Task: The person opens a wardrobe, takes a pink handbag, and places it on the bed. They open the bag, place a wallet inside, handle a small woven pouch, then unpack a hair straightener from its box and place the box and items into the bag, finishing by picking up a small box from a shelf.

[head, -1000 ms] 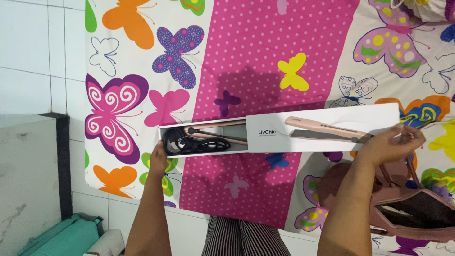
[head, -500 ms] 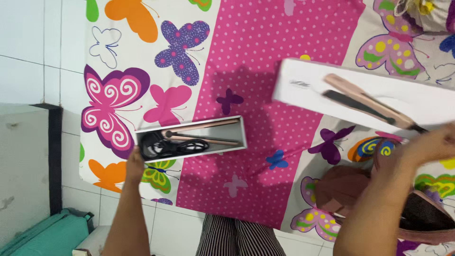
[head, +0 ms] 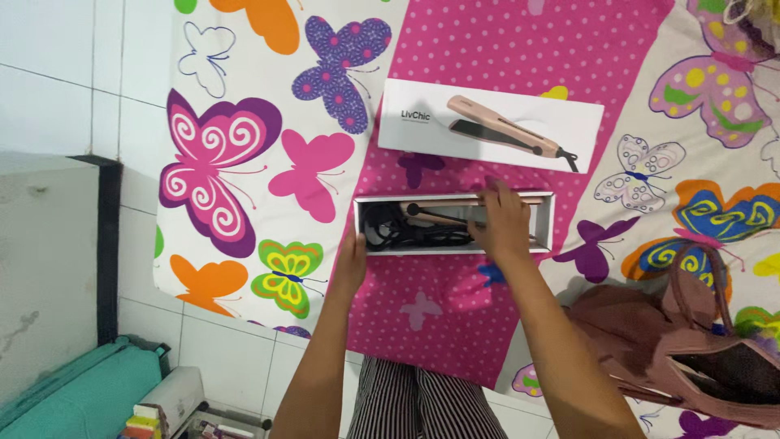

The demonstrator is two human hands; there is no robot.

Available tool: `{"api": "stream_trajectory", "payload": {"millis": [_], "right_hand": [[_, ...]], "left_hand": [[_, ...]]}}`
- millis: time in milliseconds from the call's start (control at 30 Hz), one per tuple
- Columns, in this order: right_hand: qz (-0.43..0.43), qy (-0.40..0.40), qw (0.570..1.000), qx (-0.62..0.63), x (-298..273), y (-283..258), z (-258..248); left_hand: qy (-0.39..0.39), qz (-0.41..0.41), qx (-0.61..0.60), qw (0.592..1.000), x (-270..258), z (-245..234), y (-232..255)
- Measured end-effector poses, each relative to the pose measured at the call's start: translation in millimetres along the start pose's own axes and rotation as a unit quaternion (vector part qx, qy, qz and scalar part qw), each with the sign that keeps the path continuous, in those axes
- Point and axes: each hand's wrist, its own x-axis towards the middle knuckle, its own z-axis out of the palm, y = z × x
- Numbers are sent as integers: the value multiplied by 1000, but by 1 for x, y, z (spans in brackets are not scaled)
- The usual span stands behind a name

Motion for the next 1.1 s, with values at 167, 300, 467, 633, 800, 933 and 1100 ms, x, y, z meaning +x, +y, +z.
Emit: {"api": "stream_trajectory", "payload": {"millis": [167, 300, 467, 633, 800, 933, 1100], "right_hand": [[-55, -3, 998, 26, -16, 12, 0], [-67, -69, 990, -99, -22, 24, 5], [-97, -86, 983, -128, -18, 22, -4], [-97, -116, 988, -27, -24, 22, -47], [-134, -59, 989, 7, -46, 9, -108], [-61, -74, 995, 20, -77, -10, -167], [-74, -11, 997, -30, -128, -34, -228]], "left_hand": [[-29, -1, -27, 999, -4, -9, 25], [-37, -28, -21, 999, 0, -7, 18], [-42, -103, -33, 993, -1, -8, 16], [-9, 17, 6, 1000, -8, -6, 16], [6, -30, -2, 1000, -15, 1, 2], [-17, -57, 40, 997, -15, -5, -1], [23, -10, -4, 1000, -14, -12, 42]]}}
